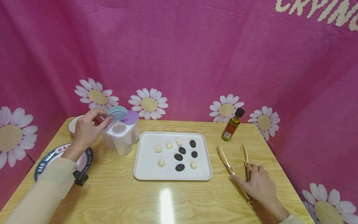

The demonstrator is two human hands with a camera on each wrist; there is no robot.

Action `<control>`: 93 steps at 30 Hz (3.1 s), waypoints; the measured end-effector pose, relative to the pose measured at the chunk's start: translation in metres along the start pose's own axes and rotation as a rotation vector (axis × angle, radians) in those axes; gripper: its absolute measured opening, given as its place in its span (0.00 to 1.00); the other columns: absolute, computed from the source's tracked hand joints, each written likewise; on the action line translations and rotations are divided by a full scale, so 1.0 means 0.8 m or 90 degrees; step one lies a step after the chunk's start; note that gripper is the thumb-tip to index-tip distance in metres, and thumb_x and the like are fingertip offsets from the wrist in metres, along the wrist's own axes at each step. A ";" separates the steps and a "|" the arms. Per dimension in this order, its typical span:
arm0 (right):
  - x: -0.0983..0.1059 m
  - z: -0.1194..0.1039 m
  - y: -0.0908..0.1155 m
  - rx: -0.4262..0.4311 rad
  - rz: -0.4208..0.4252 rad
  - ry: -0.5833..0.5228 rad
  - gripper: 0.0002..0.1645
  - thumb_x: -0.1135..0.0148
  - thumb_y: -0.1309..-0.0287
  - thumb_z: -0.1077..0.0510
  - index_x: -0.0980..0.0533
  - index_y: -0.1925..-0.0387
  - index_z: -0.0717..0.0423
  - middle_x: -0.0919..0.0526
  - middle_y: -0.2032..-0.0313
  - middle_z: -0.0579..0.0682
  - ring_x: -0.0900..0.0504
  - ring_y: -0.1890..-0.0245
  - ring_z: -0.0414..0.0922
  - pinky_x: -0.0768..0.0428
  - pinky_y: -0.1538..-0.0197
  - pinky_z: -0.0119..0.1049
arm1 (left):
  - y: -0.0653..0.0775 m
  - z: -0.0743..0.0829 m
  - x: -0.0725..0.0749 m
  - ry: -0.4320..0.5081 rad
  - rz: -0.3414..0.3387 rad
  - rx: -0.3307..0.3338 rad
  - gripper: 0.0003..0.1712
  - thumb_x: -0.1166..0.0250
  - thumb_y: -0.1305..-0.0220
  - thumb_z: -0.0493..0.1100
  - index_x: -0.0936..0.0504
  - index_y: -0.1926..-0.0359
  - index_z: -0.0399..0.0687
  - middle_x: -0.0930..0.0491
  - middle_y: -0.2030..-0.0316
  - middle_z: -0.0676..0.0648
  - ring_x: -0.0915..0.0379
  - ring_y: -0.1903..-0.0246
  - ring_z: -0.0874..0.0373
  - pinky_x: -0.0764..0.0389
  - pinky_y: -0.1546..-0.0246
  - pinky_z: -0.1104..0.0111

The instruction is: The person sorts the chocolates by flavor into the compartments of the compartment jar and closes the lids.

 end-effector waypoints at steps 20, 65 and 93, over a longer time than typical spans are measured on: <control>-0.013 0.006 -0.011 -0.043 -0.045 -0.016 0.54 0.30 0.58 0.15 0.29 0.63 0.63 0.22 0.70 0.58 0.20 0.71 0.53 0.25 0.76 0.48 | -0.002 -0.001 -0.001 0.001 0.000 -0.007 0.14 0.24 0.37 0.37 0.15 0.53 0.37 0.14 0.63 0.38 0.36 0.70 0.83 0.32 0.66 0.91; 0.105 -0.091 -0.003 0.411 0.070 -0.140 0.37 0.14 0.67 0.52 0.17 0.49 0.54 0.17 0.60 0.40 0.27 0.68 0.31 0.27 0.68 0.29 | -0.001 -0.001 0.000 -0.003 0.004 -0.022 0.13 0.24 0.37 0.36 0.15 0.54 0.37 0.14 0.64 0.39 0.36 0.70 0.83 0.31 0.66 0.90; 0.050 -0.096 -0.005 0.421 -0.016 -0.082 0.23 0.17 0.60 0.48 0.15 0.60 0.47 0.18 0.67 0.34 0.29 0.72 0.25 0.28 0.70 0.26 | -0.001 -0.003 0.000 0.003 0.010 -0.026 0.13 0.24 0.37 0.36 0.15 0.54 0.37 0.14 0.63 0.38 0.35 0.70 0.84 0.31 0.66 0.91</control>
Point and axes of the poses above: each hand's wrist, its own y-axis away from the middle knuckle, its own x-axis out of the back of the hand, z = x × y, the point moved 6 cm from there along -y, towards the middle knuckle
